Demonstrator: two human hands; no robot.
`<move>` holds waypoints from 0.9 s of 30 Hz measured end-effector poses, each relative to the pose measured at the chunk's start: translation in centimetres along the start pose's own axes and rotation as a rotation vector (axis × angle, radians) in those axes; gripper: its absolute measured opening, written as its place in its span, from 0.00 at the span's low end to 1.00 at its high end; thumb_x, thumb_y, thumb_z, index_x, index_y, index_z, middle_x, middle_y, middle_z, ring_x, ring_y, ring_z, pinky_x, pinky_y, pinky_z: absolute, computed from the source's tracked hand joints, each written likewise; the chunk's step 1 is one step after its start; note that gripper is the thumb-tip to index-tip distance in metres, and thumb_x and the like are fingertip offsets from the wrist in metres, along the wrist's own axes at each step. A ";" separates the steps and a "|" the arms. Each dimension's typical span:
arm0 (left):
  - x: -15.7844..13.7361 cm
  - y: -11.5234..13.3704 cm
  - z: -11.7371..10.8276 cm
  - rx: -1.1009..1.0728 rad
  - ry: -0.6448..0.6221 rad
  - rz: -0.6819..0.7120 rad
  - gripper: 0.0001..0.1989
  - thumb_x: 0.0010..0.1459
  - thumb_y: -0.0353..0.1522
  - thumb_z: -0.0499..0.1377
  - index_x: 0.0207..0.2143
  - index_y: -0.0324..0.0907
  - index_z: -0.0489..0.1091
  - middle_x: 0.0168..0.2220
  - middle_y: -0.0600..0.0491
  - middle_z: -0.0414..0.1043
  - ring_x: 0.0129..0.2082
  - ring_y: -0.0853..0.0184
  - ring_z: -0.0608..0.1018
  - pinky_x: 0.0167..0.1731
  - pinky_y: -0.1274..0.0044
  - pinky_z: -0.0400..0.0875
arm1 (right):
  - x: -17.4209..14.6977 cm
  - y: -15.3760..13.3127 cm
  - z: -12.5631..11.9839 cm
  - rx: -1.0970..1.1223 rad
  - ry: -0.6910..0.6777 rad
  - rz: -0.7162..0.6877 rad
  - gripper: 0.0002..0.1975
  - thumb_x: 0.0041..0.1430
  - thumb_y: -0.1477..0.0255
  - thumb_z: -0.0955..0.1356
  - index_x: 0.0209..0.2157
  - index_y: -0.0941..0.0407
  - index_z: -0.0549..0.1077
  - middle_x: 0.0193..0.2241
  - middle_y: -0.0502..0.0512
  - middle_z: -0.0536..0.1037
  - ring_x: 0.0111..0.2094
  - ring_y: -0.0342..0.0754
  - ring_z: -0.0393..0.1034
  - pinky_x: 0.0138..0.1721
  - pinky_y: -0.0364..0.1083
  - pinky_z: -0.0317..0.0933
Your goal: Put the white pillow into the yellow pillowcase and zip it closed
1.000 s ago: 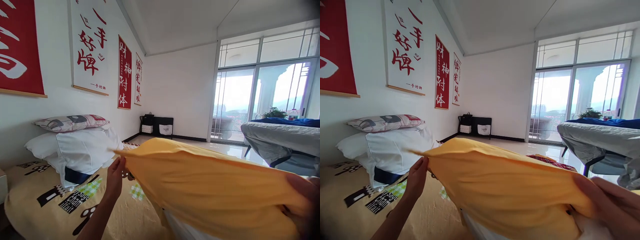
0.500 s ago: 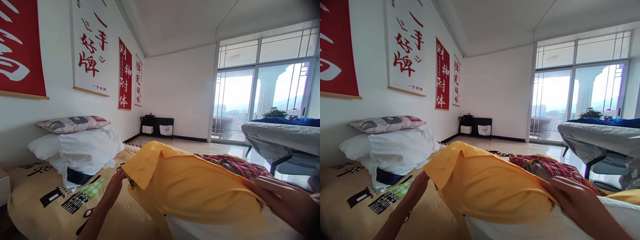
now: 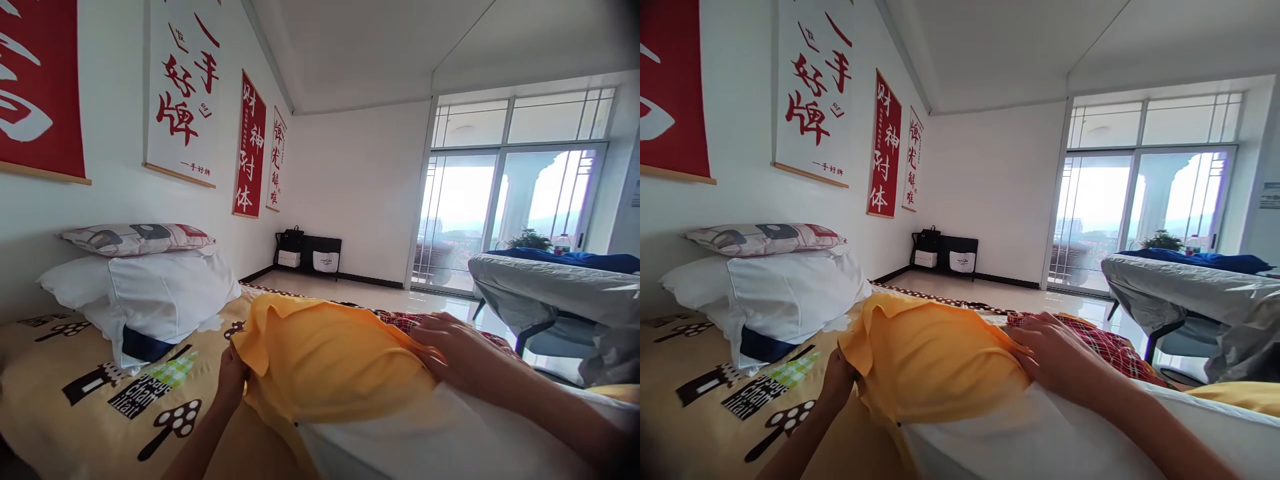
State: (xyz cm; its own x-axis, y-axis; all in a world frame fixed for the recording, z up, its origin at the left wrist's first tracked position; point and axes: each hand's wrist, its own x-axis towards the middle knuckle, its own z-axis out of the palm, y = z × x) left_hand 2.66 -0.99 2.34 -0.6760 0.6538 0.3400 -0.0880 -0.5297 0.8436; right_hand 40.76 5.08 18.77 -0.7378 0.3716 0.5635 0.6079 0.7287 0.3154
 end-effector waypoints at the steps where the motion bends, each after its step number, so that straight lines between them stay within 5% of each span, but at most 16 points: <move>1: -0.1 0.1 -0.1 -0.022 0.008 -0.008 0.15 0.38 0.40 0.63 0.25 0.39 0.69 0.21 0.55 0.68 0.22 0.69 0.68 0.21 0.79 0.64 | 1.4 -0.7 -0.4 0.008 -0.072 -0.004 0.11 0.60 0.63 0.63 0.29 0.52 0.72 0.27 0.53 0.75 0.31 0.48 0.70 0.38 0.47 0.63; 4: -0.9 0.8 -0.2 -0.002 0.034 0.094 0.18 0.39 0.39 0.63 0.34 0.40 0.69 0.30 0.53 0.71 0.28 0.66 0.71 0.26 0.78 0.67 | 6.0 -3.4 -1.2 0.016 -0.194 -0.004 0.11 0.57 0.67 0.66 0.40 0.55 0.71 0.32 0.56 0.76 0.36 0.52 0.70 0.42 0.50 0.61; 7: -1.8 1.8 0.0 0.132 0.097 0.346 0.23 0.41 0.33 0.64 0.43 0.43 0.66 0.43 0.51 0.69 0.43 0.62 0.72 0.39 0.76 0.69 | 10.8 -6.7 -0.8 0.022 -0.293 -0.100 0.16 0.58 0.69 0.65 0.48 0.58 0.69 0.34 0.59 0.77 0.39 0.54 0.71 0.44 0.50 0.58; 10: -2.0 2.3 -0.1 0.336 0.162 0.563 0.22 0.45 0.31 0.62 0.45 0.46 0.64 0.49 0.49 0.66 0.50 0.59 0.69 0.45 0.73 0.66 | 14.4 -9.1 0.5 0.072 -0.406 -0.149 0.12 0.60 0.71 0.61 0.42 0.57 0.72 0.35 0.60 0.78 0.37 0.53 0.71 0.34 0.45 0.56; 14: -1.6 2.5 -1.7 0.559 0.127 0.741 0.10 0.49 0.28 0.57 0.36 0.45 0.69 0.44 0.49 0.68 0.48 0.59 0.70 0.49 0.71 0.63 | 15.5 -9.2 2.7 0.139 -0.431 -0.140 0.11 0.60 0.74 0.60 0.32 0.57 0.74 0.33 0.58 0.77 0.31 0.48 0.70 0.27 0.43 0.50; 19: -0.6 4.0 -2.4 0.449 0.218 0.584 0.08 0.49 0.31 0.58 0.35 0.44 0.69 0.34 0.53 0.70 0.36 0.63 0.71 0.36 0.76 0.65 | 13.2 -6.1 4.2 0.143 -0.347 -0.009 0.13 0.62 0.74 0.57 0.36 0.56 0.72 0.28 0.57 0.75 0.27 0.47 0.66 0.26 0.43 0.47; 27: 3.0 5.9 3.2 -0.015 0.253 0.253 0.16 0.47 0.44 0.62 0.30 0.40 0.67 0.25 0.57 0.67 0.27 0.69 0.69 0.27 0.79 0.64 | 9.5 -2.2 6.1 0.406 -0.199 0.081 0.18 0.66 0.67 0.54 0.29 0.54 0.69 0.27 0.54 0.75 0.30 0.47 0.66 0.35 0.44 0.56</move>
State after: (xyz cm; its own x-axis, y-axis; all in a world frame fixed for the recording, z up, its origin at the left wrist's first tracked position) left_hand 2.45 -0.45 9.64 -0.8371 0.3476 0.4224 0.0959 -0.6669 0.7389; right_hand 30.61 10.52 18.77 -0.7589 0.5107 0.4041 0.5306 0.8446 -0.0708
